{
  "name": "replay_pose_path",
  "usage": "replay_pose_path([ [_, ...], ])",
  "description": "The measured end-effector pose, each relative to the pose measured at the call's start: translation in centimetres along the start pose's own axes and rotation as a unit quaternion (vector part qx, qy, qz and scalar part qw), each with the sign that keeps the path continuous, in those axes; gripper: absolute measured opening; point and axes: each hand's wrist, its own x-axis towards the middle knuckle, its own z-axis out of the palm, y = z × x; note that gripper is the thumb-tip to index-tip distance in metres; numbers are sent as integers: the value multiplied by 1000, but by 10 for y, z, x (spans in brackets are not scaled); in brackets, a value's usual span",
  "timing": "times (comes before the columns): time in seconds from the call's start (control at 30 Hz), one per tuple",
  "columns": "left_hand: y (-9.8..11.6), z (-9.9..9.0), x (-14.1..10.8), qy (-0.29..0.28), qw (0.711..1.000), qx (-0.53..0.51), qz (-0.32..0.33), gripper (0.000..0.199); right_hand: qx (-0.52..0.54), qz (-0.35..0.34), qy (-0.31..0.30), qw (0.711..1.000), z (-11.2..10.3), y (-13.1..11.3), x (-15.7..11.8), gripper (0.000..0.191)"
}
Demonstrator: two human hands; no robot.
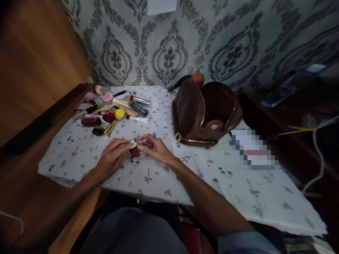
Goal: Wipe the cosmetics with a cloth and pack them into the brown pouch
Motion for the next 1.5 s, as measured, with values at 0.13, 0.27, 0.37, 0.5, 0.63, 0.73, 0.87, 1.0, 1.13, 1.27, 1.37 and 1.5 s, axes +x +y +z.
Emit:
replay_pose_path([
  [0.13,2,1,-1,-1,1000,-2,4,34,-52,5,16,999,0,-2,1,47],
  [0.27,-1,2,0,-9,1000,-16,-13,32,-71,17,21,997,-1,-1,1,45],
  [0.37,-5,3,3,-4,999,-38,-24,31,-41,-2,11,999,-3,4,1,52],
  [0.5,-7,5,5,10,997,-60,-38,29,-8,-37,-17,999,-6,12,2,72],
  [0.63,-7,5,5,6,996,-71,-50,29,1,-30,-22,999,-6,12,2,65],
  [0.73,-6,3,3,8,997,-63,-50,30,10,-34,-12,999,-3,10,2,57],
  [0.87,-2,2,1,9,998,-51,-39,32,31,-29,-1,999,-1,8,1,57],
  [1.0,3,2,0,5,1000,-25,-14,35,34,-9,7,999,-2,6,1,52],
  [1.13,7,4,0,-1,1000,-3,5,37,19,1,13,1000,-2,3,2,50],
  [1.27,8,3,0,-8,1000,-13,9,35,-26,-7,13,1000,-3,0,3,47],
  [1.37,4,3,1,-10,999,-30,-9,35,-28,-6,19,999,-3,0,2,47],
  [1.5,-4,4,4,-1,997,-65,-49,31,-11,4,19,1000,-5,5,1,50],
])
